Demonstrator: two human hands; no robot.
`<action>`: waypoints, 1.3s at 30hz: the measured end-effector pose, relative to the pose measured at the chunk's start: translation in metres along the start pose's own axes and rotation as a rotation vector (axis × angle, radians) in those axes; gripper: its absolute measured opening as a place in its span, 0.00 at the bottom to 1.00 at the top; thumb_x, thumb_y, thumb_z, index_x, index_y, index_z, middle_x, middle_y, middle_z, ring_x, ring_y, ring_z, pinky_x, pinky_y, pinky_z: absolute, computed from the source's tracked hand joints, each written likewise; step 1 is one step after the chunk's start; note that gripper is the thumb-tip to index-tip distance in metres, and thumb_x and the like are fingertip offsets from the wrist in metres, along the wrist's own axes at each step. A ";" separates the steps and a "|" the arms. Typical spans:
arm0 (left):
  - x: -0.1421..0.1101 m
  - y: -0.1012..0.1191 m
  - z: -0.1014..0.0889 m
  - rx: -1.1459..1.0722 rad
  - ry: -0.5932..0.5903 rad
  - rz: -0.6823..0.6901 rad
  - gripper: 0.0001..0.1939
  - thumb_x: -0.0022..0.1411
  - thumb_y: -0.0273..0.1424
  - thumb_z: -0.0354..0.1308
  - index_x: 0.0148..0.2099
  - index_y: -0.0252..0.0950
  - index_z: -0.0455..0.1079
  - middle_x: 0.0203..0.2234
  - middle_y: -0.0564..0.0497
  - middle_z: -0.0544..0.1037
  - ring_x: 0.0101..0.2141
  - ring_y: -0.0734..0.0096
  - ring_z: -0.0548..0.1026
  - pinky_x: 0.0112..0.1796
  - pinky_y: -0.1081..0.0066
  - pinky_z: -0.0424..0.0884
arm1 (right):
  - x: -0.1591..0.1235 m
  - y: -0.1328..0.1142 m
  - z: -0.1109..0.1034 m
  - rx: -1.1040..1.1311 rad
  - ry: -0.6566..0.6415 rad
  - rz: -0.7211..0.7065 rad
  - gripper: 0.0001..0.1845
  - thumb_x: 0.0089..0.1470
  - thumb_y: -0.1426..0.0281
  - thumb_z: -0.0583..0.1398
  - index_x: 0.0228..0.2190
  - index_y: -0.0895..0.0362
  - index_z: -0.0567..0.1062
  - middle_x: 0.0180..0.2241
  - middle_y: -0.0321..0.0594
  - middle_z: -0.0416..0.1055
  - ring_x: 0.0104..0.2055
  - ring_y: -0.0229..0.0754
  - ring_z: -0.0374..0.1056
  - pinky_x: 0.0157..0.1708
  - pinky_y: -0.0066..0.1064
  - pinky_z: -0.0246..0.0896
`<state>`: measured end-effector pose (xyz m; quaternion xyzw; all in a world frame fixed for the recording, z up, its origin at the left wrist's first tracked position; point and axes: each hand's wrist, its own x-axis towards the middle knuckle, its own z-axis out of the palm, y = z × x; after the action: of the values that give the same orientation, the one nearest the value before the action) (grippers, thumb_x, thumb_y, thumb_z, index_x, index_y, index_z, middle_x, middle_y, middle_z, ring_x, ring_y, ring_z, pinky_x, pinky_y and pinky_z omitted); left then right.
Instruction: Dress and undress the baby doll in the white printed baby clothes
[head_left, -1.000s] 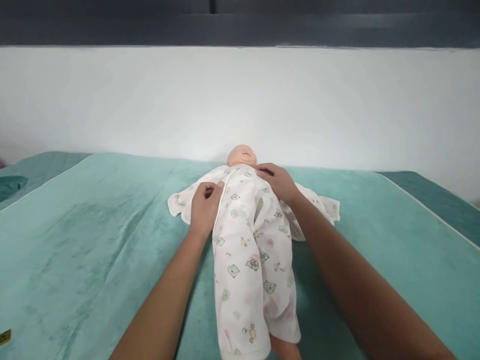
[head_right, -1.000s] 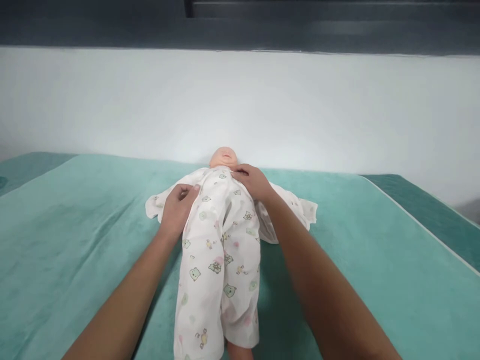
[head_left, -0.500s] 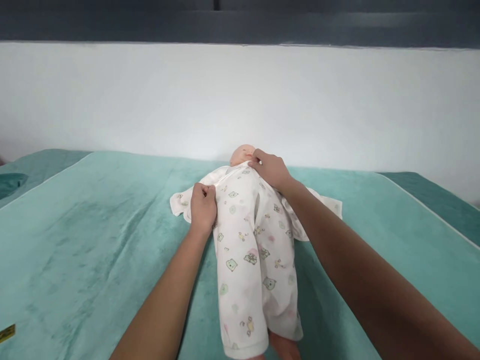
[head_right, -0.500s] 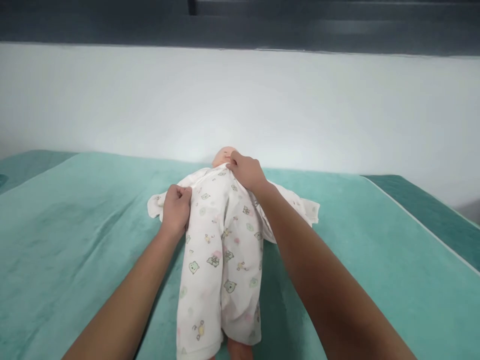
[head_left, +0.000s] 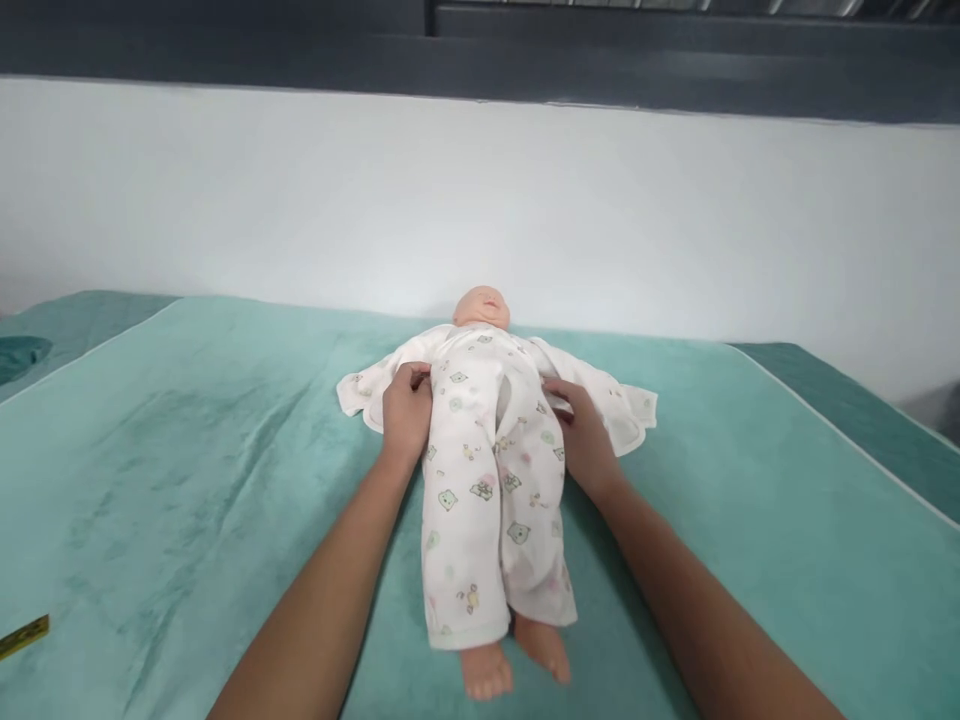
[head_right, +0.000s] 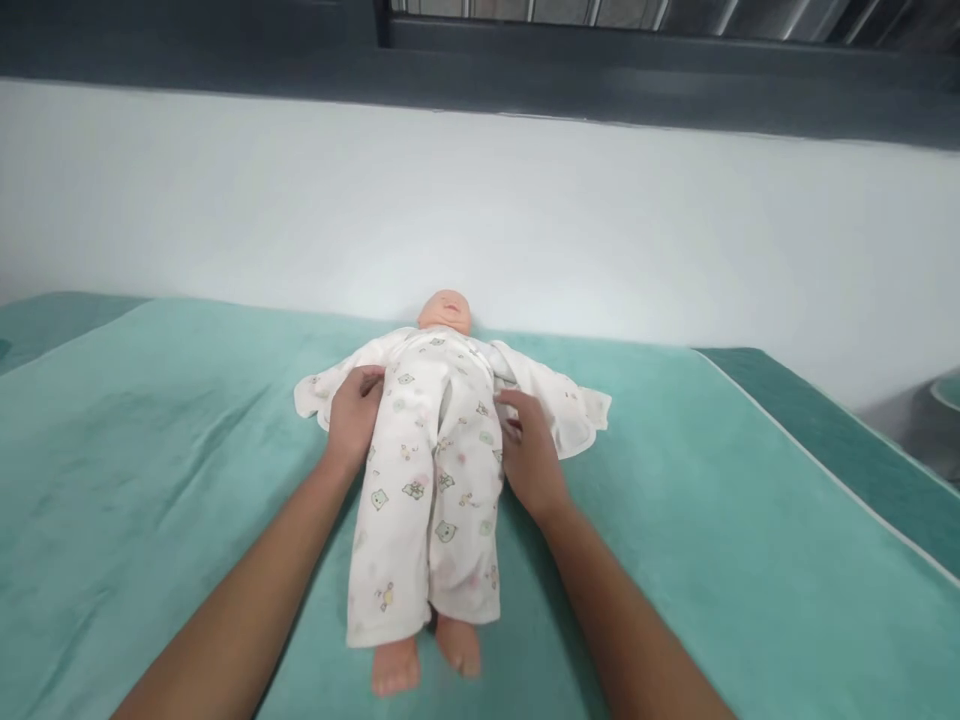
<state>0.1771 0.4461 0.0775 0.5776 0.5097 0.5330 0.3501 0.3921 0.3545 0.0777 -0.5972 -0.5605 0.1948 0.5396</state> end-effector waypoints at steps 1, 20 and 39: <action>-0.006 0.002 -0.002 -0.008 -0.008 0.011 0.08 0.59 0.27 0.52 0.40 0.37 0.71 0.40 0.48 0.78 0.43 0.65 0.75 0.48 0.63 0.68 | -0.020 -0.004 -0.006 -0.008 -0.014 -0.027 0.15 0.55 0.66 0.57 0.46 0.51 0.69 0.51 0.42 0.66 0.53 0.44 0.64 0.51 0.39 0.61; -0.243 0.030 -0.077 0.404 -0.242 0.328 0.33 0.51 0.31 0.67 0.59 0.45 0.64 0.48 0.45 0.68 0.48 0.59 0.71 0.48 0.58 0.71 | -0.180 -0.091 -0.017 -0.285 -0.272 -0.276 0.14 0.56 0.76 0.57 0.44 0.52 0.69 0.44 0.41 0.71 0.47 0.46 0.64 0.47 0.39 0.59; -0.249 0.028 -0.076 -0.007 -0.030 0.063 0.13 0.57 0.37 0.61 0.42 0.37 0.69 0.32 0.51 0.73 0.34 0.69 0.73 0.39 0.68 0.70 | -0.209 -0.110 0.017 -0.349 -0.040 -0.322 0.07 0.54 0.78 0.56 0.31 0.53 0.69 0.30 0.37 0.71 0.40 0.47 0.62 0.50 0.46 0.52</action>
<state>0.1314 0.1894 0.0539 0.6002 0.4840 0.5367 0.3429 0.2658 0.1547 0.0885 -0.5804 -0.6843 0.0179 0.4411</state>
